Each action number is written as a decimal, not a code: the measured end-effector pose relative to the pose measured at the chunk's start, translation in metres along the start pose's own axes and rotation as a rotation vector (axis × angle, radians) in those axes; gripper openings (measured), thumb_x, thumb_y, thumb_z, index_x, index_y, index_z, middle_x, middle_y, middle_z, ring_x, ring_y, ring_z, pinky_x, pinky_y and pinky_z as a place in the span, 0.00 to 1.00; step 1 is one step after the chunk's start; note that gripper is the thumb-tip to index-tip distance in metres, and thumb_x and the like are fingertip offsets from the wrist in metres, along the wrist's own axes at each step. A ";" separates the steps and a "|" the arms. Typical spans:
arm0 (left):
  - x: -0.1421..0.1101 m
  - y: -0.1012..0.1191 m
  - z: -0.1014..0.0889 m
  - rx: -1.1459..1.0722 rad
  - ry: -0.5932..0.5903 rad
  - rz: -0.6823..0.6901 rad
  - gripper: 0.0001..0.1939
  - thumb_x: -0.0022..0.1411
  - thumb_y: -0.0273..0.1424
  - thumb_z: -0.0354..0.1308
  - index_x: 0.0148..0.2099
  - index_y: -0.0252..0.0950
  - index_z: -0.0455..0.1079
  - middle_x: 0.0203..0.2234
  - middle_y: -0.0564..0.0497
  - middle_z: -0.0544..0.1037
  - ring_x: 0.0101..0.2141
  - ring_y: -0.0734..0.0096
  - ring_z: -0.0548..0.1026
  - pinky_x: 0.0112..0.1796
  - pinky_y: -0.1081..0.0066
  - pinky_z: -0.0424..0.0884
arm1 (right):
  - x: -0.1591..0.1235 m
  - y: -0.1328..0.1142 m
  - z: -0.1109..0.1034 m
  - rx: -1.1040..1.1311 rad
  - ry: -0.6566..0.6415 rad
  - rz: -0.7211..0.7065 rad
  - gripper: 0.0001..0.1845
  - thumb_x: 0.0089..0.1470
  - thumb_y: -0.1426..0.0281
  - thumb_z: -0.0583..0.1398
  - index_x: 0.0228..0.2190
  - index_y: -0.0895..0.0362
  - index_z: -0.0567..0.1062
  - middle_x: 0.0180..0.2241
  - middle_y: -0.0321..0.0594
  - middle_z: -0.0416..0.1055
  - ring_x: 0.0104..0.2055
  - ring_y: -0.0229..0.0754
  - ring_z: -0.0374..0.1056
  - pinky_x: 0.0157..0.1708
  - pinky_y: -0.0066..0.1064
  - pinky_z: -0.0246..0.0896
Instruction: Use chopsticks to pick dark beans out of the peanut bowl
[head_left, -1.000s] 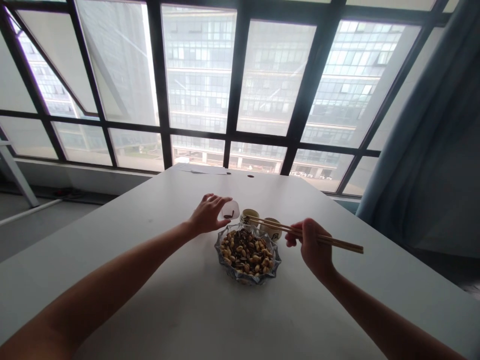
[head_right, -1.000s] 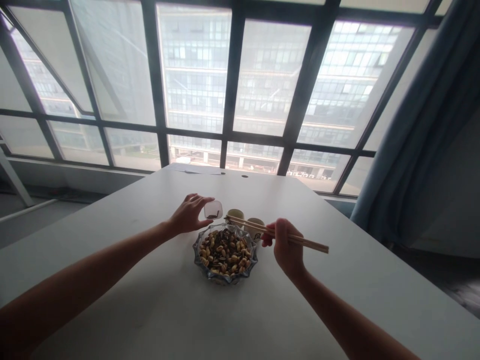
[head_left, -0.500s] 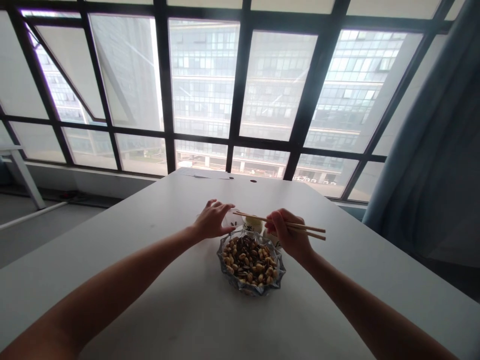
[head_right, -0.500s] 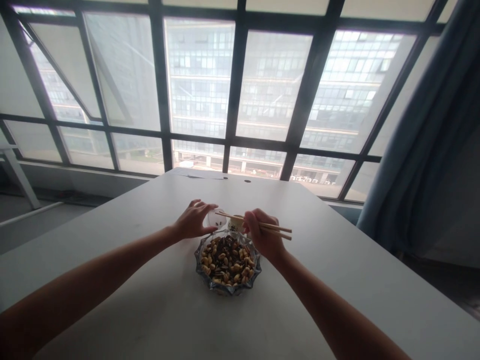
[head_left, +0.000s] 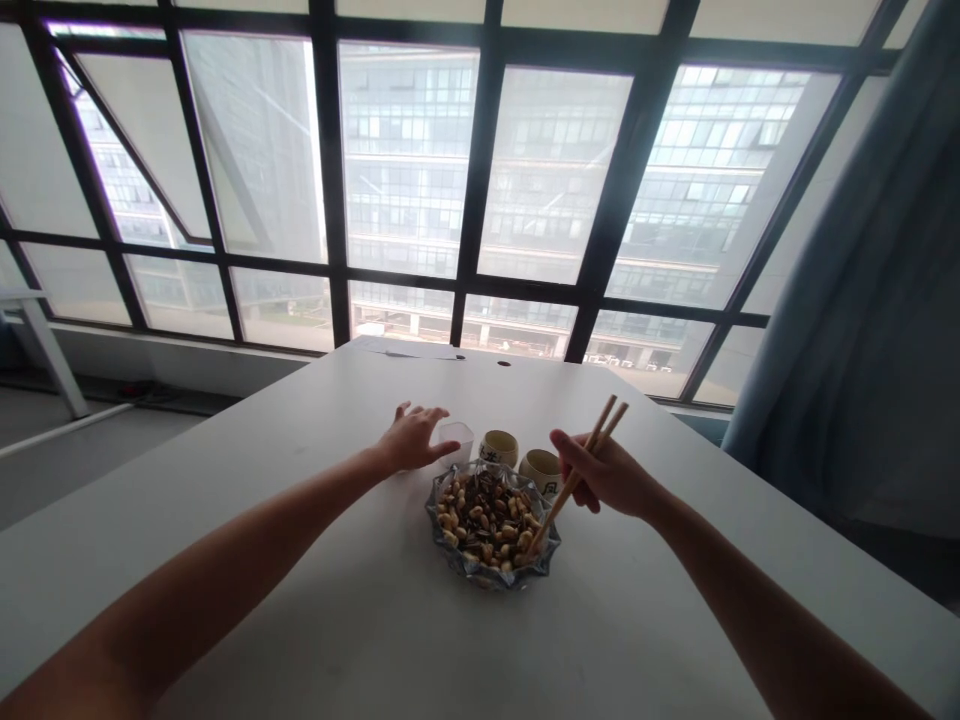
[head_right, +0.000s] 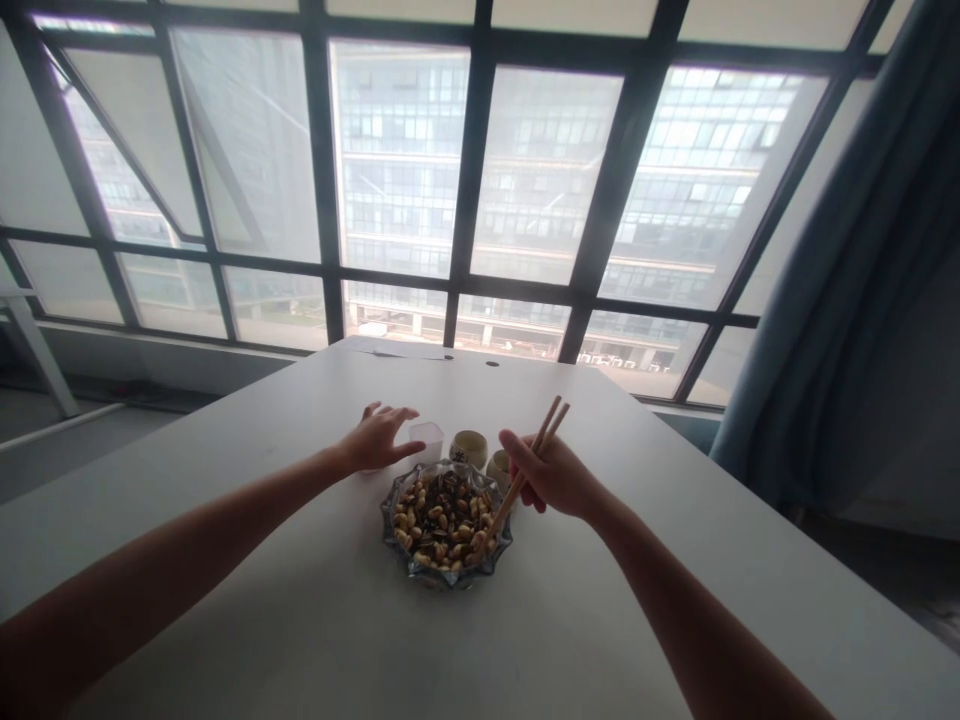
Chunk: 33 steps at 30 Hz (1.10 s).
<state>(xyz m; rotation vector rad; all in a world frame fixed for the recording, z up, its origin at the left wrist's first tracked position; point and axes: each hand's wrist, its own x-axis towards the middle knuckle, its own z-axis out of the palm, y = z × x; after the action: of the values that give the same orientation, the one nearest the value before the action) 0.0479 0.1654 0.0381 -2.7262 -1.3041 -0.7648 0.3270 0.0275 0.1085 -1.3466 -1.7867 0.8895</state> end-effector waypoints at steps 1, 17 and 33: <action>-0.005 -0.003 -0.001 0.004 0.042 0.012 0.29 0.63 0.53 0.51 0.56 0.37 0.66 0.54 0.41 0.75 0.54 0.49 0.71 0.60 0.42 0.48 | 0.001 0.002 0.004 0.008 -0.041 0.003 0.39 0.44 0.32 0.56 0.16 0.58 0.68 0.10 0.37 0.66 0.10 0.33 0.60 0.10 0.21 0.52; -0.054 -0.044 0.027 -0.196 0.470 -0.049 0.28 0.60 0.50 0.57 0.55 0.38 0.62 0.53 0.40 0.71 0.55 0.52 0.69 0.56 0.52 0.66 | 0.003 0.012 0.011 0.150 -0.006 -0.068 0.37 0.50 0.36 0.57 0.18 0.59 0.70 0.11 0.38 0.68 0.10 0.35 0.63 0.10 0.22 0.54; -0.055 -0.043 0.032 -0.346 0.288 -0.254 0.36 0.55 0.51 0.60 0.59 0.36 0.61 0.49 0.38 0.76 0.46 0.52 0.77 0.45 0.55 0.74 | 0.007 0.020 0.034 0.092 0.141 -0.193 0.31 0.50 0.41 0.61 0.21 0.57 0.70 0.16 0.38 0.71 0.16 0.37 0.67 0.15 0.25 0.63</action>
<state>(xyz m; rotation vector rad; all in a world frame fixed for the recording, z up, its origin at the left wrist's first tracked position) 0.0004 0.1612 -0.0221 -2.5696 -1.5908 -1.4698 0.3054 0.0351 0.0752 -1.1289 -1.7127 0.7443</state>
